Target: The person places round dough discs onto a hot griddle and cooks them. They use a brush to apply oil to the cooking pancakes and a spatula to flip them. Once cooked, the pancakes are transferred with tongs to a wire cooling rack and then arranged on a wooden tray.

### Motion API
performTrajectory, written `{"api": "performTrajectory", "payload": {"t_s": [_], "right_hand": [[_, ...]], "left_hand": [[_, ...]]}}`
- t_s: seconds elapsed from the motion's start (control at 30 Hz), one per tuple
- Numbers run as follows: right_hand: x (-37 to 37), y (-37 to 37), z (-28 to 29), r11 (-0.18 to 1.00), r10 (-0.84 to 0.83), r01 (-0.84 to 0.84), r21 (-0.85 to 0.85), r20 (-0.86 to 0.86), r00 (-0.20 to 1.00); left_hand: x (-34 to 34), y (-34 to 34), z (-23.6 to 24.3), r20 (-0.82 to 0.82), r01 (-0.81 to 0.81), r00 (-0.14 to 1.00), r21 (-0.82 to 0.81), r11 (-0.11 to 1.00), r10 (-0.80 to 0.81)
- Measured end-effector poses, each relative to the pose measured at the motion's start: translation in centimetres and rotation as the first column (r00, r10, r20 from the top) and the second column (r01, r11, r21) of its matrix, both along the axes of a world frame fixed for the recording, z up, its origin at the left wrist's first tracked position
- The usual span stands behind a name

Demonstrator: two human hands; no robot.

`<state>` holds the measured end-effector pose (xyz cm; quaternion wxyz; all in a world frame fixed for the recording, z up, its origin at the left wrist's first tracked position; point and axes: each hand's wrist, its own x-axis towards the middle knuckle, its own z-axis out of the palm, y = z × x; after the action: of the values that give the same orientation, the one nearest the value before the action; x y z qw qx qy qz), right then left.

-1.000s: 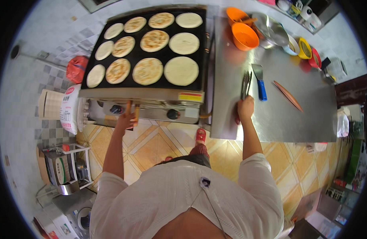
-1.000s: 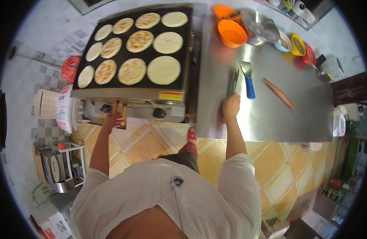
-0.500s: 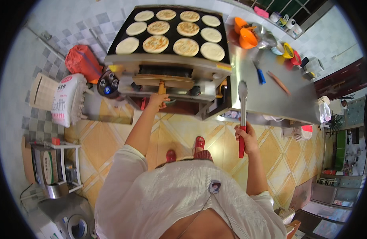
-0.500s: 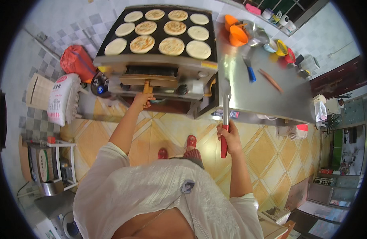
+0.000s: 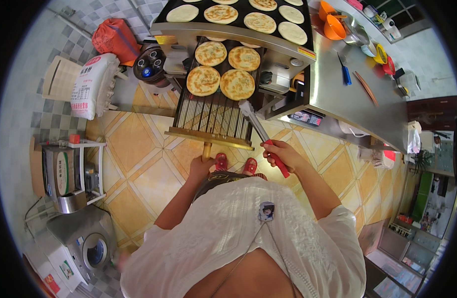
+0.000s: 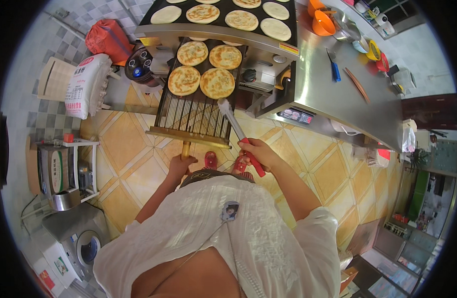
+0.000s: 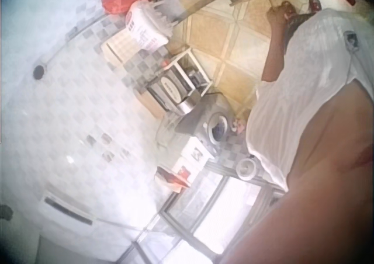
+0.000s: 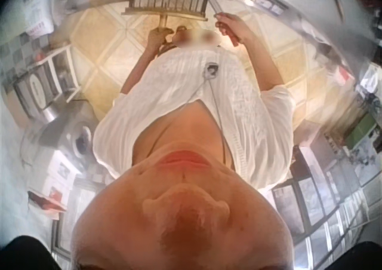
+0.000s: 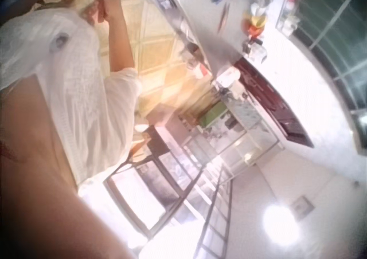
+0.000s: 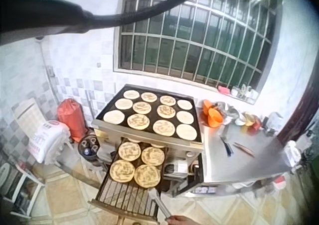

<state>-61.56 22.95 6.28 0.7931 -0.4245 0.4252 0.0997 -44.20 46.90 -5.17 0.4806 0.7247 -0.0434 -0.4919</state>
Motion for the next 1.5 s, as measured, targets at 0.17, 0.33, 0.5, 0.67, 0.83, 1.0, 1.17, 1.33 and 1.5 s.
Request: {"api": "performTrajectory", "payload": {"t_s": [0.17, 0.33, 0.5, 0.67, 0.83, 1.0, 1.17, 1.33, 1.5], "right_hand": [[1.9, -0.1, -3.2, 0.994, -0.101, 0.095, 0.046, 0.149, 0.984], [4.1, -1.7, -2.6, 0.989, -0.047, 0.076, -0.126, 0.219, 0.975], [6.4, -2.9, -5.8, 0.969, -0.193, 0.223, -0.104, 0.238, 0.952], [5.0, 0.6, -5.9, 0.949, -0.299, 0.311, -0.054, 0.163, 0.94], [5.5, 1.1, -5.2, 0.945, -0.294, 0.312, -0.098, 0.16, 0.942], [7.3, 0.1, -5.2, 0.935, -0.287, 0.314, -0.164, 0.167, 0.943], [8.1, -1.1, -6.4, 0.922, -0.248, 0.298, -0.249, 0.214, 0.945], [7.5, 0.0, -5.7, 0.919, -0.27, 0.292, -0.264, 0.116, 0.956], [7.4, 0.9, -4.9, 0.909, -0.338, 0.358, -0.214, 0.126, 0.933]], "left_hand": [[-1.5, 1.4, 3.4, -0.038, -0.014, 0.999, -0.048, 0.999, 0.012], [-1.1, 1.8, 1.4, -0.023, 0.019, 1.0, 0.039, 0.999, -0.018], [-1.1, 2.0, 0.1, -0.065, 0.042, 0.997, 0.008, 0.999, -0.041], [-1.3, 2.2, -1.2, -0.086, 0.044, 0.995, -0.006, 0.999, -0.045], [-0.7, 2.2, -1.5, -0.119, 0.089, 0.989, 0.004, 0.996, -0.088], [-0.4, 2.3, -2.0, -0.079, 0.133, 0.988, 0.034, 0.991, -0.13], [-0.5, 1.9, -1.6, -0.101, 0.115, 0.989, 0.035, 0.993, -0.111], [-0.4, 2.3, -1.8, -0.126, 0.123, 0.985, 0.03, 0.992, -0.119], [-0.7, 2.2, -2.0, -0.152, 0.059, 0.987, 0.001, 0.998, -0.058]]}}
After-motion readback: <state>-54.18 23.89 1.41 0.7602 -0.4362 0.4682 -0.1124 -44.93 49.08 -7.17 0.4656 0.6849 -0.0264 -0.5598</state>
